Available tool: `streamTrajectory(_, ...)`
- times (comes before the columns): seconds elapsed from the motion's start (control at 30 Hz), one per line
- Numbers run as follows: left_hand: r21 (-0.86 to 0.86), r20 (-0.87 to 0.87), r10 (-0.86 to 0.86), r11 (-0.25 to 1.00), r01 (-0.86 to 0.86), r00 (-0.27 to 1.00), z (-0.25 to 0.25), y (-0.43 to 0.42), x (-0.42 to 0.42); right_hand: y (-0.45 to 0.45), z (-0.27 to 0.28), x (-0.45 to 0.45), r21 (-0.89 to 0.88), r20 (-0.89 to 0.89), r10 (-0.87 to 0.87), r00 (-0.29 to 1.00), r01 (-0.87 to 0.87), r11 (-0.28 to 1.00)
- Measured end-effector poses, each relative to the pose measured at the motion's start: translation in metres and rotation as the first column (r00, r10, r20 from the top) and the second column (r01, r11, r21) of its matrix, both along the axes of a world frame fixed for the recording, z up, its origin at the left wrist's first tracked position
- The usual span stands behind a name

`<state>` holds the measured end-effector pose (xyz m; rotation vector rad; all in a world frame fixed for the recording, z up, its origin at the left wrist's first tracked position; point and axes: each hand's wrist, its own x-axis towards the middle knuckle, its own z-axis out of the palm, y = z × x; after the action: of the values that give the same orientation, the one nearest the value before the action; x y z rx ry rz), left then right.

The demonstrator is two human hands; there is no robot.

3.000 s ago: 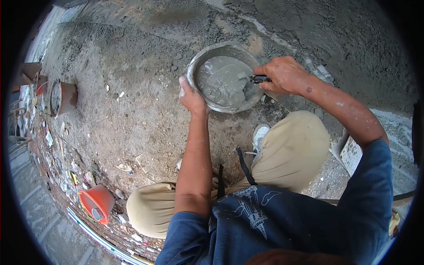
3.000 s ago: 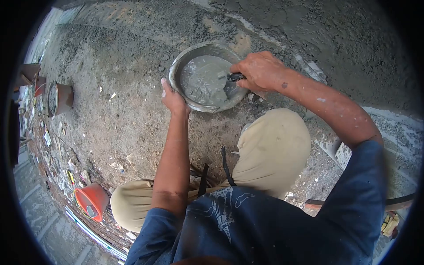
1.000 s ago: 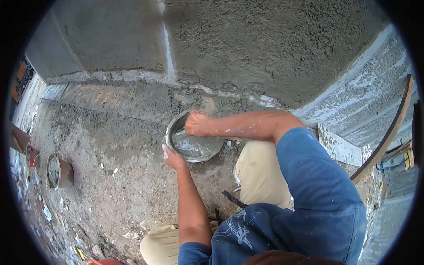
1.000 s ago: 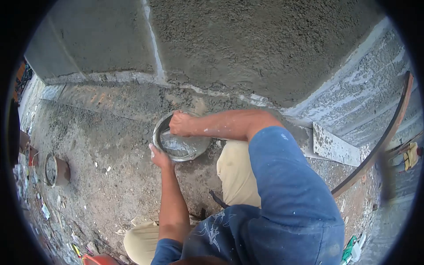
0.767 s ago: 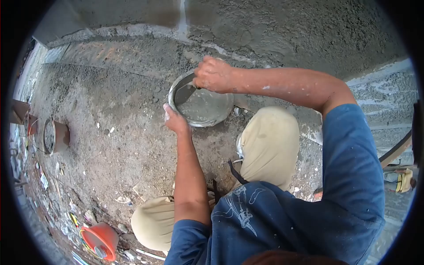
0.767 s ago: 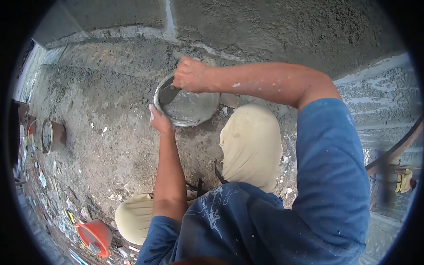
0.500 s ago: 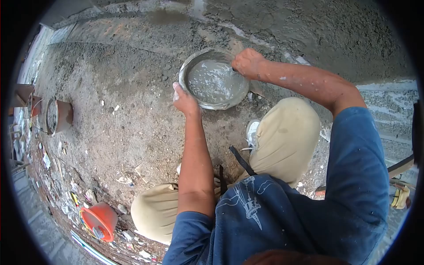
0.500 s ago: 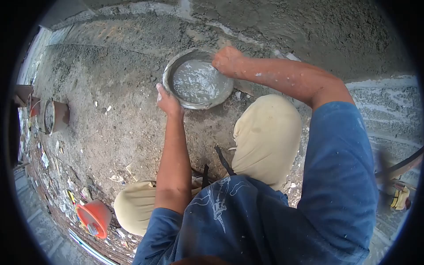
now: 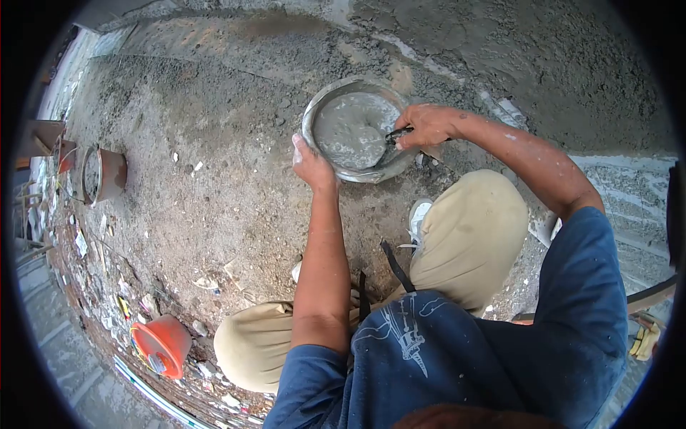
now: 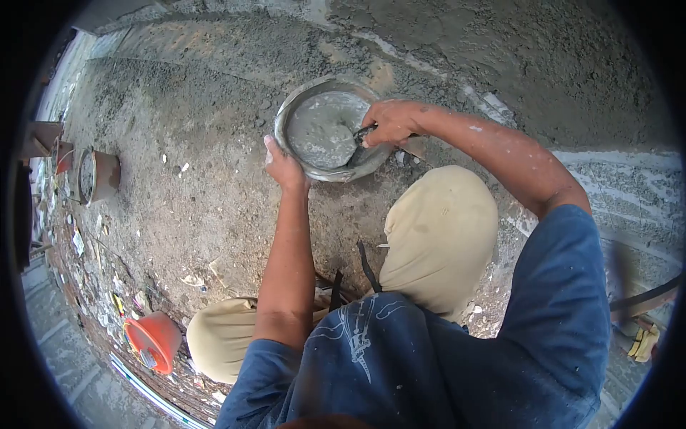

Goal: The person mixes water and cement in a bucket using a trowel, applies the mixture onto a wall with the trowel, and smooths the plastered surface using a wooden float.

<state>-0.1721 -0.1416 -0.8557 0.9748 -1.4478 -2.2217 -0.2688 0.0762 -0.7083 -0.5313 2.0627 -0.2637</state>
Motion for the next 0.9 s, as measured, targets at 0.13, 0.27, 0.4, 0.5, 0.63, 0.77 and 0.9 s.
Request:
streamTrajectory(0.13,0.042,-0.018,0.043,0.998,-0.042,0.999,0.012,0.010,-0.004,-0.011,0.031,0.005,-0.018,-0.471,0.104,0.876,-0.128,0.992)
streamTrajectory(0.27,0.083,-0.020,0.013,0.996,-0.012,1.000,0.024,0.006,-0.005,-0.035,-0.023,0.021,0.152,-0.484,0.416,0.770,-0.395,0.906)
streamTrajectory(0.4,-0.072,0.075,-0.061,0.995,0.067,0.995,0.005,-0.006,0.009,-0.020,0.021,0.020,0.136,-0.494,0.423,0.759,-0.413,0.900)
streamTrajectory(0.5,-0.134,0.205,-0.134,0.977,0.163,0.970,0.006,-0.007,0.010,-0.012,0.039,0.010,0.088,-0.625,0.255,0.738,-0.259,0.962)
streamTrajectory(0.63,0.248,0.319,-0.290,0.944,0.216,0.902,0.016,0.017,0.048,-0.015,-0.013,0.010,0.131,-0.626,0.335,0.704,-0.329,0.935)
streamTrajectory(0.77,0.559,0.213,-0.442,0.787,0.262,0.872,0.021,0.043,0.059,-0.007,0.026,0.010,0.067,-0.646,0.314,0.695,-0.359,0.931)
streamTrajectory(0.9,0.689,0.060,-0.267,0.708,0.154,0.962,-0.002,0.064,0.049,0.010,0.059,-0.002,0.154,-0.749,0.283,0.599,-0.258,0.954)
